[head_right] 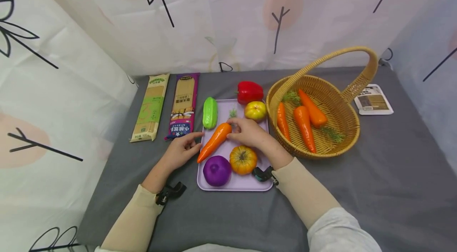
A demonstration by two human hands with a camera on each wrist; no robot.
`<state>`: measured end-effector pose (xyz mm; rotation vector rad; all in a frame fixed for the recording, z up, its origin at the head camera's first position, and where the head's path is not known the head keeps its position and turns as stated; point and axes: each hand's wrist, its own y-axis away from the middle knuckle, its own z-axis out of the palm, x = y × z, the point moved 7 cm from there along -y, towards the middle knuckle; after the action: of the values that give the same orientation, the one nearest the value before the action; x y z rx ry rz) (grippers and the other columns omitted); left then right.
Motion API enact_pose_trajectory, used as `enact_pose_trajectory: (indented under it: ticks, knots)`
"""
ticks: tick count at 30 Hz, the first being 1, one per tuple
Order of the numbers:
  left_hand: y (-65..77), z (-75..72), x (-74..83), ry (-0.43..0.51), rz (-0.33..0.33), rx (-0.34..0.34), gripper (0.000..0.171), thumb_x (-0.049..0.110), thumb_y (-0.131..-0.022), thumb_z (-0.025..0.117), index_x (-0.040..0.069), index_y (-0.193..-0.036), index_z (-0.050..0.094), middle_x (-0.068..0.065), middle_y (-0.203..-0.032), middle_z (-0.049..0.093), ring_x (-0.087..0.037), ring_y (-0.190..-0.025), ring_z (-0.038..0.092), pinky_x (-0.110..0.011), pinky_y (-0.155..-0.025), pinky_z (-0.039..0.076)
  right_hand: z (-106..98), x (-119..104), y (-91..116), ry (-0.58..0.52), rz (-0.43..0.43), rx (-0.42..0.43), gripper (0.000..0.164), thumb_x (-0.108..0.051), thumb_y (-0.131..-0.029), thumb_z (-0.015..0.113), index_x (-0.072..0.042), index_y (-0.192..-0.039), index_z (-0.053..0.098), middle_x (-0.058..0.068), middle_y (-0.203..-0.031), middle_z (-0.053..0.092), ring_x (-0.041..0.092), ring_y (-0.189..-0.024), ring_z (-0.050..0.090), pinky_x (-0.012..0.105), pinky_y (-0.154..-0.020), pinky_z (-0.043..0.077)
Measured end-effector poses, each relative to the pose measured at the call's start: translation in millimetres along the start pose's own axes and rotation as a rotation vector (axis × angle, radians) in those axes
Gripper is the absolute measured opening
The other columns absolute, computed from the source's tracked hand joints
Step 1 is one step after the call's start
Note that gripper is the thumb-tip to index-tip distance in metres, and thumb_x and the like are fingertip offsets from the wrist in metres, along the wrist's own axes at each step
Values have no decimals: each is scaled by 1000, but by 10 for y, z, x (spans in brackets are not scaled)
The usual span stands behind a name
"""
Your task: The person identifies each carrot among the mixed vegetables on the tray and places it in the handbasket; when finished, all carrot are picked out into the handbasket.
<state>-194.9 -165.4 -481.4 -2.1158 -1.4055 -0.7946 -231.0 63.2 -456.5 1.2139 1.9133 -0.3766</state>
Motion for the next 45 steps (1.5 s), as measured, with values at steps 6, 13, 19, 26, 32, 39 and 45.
enact_pose_trajectory:
  ticks: [6,13,19,26,32,39,45]
  knots:
    - [2,-1,5,-5,7,2,33,20,-98,71,15,-131,69,7,-73,55,-11,-58,47,-27,-55,36,-18,-9,19,114,14,16,46,-31,-93,77,-14,-132,62,1,-73,54,18,-67,51,33,-65,42]
    - [-1,-7,4,-1,4,1,34,20,-98,71,15,-131,69,6,-73,55,-12,-58,48,-28,-55,36,-45,-51,39,185,12,22,55,-35,-92,77,-12,-139,60,2,-69,53,19,-64,49,35,-64,41]
    - [-9,-12,14,3,3,8,33,18,-98,71,15,-131,70,7,-73,55,-11,-58,47,-27,-56,37,-54,-37,30,224,1,30,54,-33,-90,80,-7,-134,62,2,-75,56,19,-67,52,35,-65,43]
    - [1,-17,19,-1,-7,10,35,15,-97,71,13,-132,69,1,-85,65,-16,-71,56,-33,-68,47,-141,-102,80,167,2,65,41,-34,-89,81,-10,-117,65,2,-79,60,19,-70,55,35,-67,46]
    - [24,-23,2,21,-10,24,38,14,-96,72,13,-133,68,-5,-118,72,-22,-97,65,-46,-93,52,-253,-278,182,128,-38,126,37,-38,-89,81,-13,-109,63,1,-76,56,18,-67,52,34,-64,44]
    - [40,-19,-13,50,-7,42,8,15,-96,73,10,-92,68,2,-69,52,-17,-61,49,-32,-59,39,-423,-564,408,106,-94,237,40,-41,-83,86,-14,-106,65,-1,-75,55,18,-68,51,35,-63,44]
    - [33,-18,-3,19,-5,31,26,16,-96,73,14,-76,55,5,-61,43,-14,-52,41,-29,-54,31,-604,-782,678,65,-155,366,39,-37,-78,91,-15,-101,68,-2,-72,55,17,-67,52,33,-60,44]
